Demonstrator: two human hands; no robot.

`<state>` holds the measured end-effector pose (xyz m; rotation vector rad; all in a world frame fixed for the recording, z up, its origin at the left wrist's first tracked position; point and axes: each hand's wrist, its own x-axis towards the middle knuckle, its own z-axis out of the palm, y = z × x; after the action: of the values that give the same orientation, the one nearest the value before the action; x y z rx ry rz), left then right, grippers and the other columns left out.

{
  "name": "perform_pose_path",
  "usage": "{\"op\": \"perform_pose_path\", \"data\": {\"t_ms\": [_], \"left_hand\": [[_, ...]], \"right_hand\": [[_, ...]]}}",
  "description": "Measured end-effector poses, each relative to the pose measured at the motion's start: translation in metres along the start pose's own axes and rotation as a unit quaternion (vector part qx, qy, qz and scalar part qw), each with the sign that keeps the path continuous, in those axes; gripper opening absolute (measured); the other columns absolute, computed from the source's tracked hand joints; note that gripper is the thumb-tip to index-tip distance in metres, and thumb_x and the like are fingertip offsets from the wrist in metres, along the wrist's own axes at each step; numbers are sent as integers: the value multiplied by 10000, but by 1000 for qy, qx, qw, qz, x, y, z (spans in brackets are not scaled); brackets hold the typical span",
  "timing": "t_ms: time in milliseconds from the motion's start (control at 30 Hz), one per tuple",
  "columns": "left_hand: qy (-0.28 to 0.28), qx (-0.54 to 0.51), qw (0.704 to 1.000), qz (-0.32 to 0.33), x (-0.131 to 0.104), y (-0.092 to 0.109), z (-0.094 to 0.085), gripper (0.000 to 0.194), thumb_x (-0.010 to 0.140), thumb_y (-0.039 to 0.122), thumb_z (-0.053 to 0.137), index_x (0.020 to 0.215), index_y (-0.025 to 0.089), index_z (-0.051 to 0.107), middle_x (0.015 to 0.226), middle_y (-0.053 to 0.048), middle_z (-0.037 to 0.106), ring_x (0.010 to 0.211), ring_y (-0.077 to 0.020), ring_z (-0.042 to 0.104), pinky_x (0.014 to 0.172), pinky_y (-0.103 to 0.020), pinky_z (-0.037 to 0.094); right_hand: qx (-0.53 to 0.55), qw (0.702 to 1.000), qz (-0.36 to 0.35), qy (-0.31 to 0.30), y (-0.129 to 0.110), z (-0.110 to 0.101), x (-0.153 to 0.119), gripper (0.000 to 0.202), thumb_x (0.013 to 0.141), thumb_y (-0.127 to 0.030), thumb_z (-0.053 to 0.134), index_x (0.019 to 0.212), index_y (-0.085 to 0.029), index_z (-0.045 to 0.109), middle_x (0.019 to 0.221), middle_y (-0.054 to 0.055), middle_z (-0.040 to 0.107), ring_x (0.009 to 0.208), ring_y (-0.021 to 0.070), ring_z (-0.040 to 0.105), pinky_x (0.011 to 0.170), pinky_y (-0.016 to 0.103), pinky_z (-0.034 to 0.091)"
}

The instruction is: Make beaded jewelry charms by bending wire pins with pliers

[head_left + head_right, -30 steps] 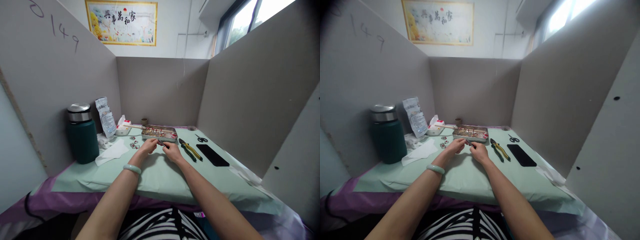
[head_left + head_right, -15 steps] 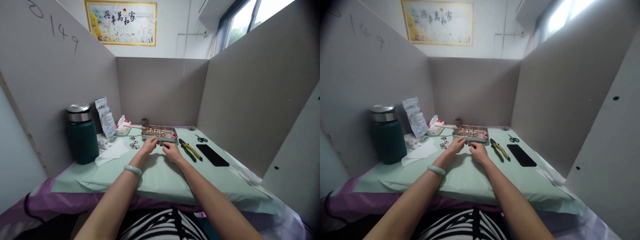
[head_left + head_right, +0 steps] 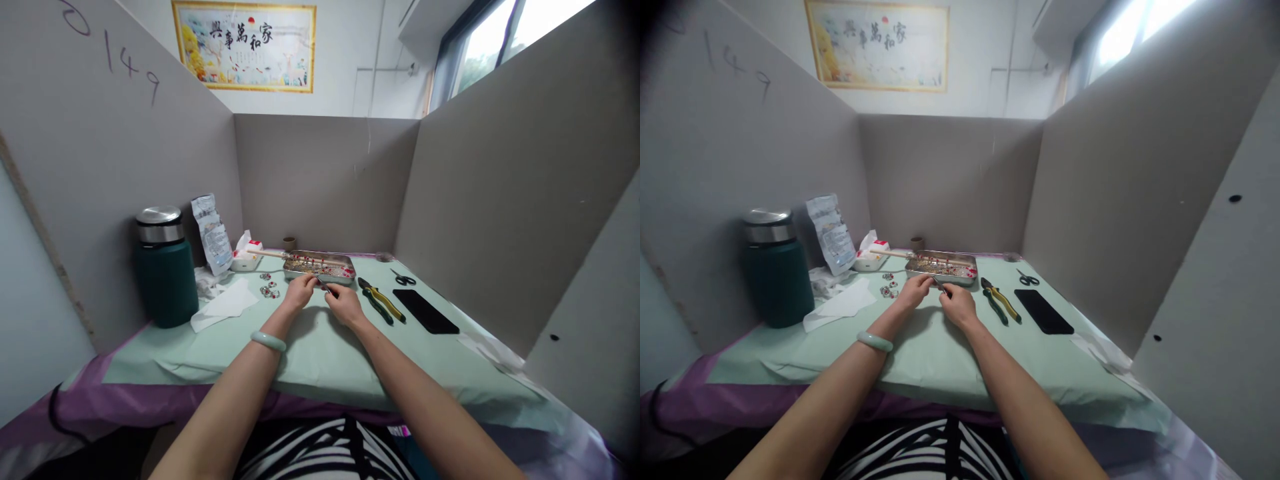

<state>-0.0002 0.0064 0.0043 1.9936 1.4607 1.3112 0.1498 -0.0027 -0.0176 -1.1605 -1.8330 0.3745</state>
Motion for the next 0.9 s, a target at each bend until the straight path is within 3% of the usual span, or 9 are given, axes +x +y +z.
{"op": "perform_pose_path", "data": {"t_ms": [200,633,800,900], "left_hand": [[19,78,996,41,-3,-4,5,239,870,246,468,879,178,697,901,-94,700,809,-200,605,725,-259,394],[8,178,984,21,-9,3,5,301,910,277,415,970,193,698,963,-78,717,852,-199,640,757,-268,420],[5,166,986,33,-7,-2,6,289,900,272,423,928,189,699,923,-72,716,810,-185,628,729,-257,416],[-6,120,992,46,-5,-5,6,274,887,262,432,885,180,694,891,-59,710,773,-162,610,717,-242,412]], "right_hand": [[-25,1000,6,4,1,1,0,330,746,-233,476,965,-220,722,823,25,707,723,179,587,653,247,401],[-48,999,14,0,-4,0,-2,321,755,-231,449,931,-222,718,808,24,698,724,173,573,623,240,357],[20,1000,13,-16,-1,-1,2,308,721,-239,454,859,-175,721,638,7,603,595,139,475,566,242,321],[140,985,69,-75,4,-3,5,341,689,-240,473,909,-141,713,555,-22,514,508,105,382,507,231,288]]}}
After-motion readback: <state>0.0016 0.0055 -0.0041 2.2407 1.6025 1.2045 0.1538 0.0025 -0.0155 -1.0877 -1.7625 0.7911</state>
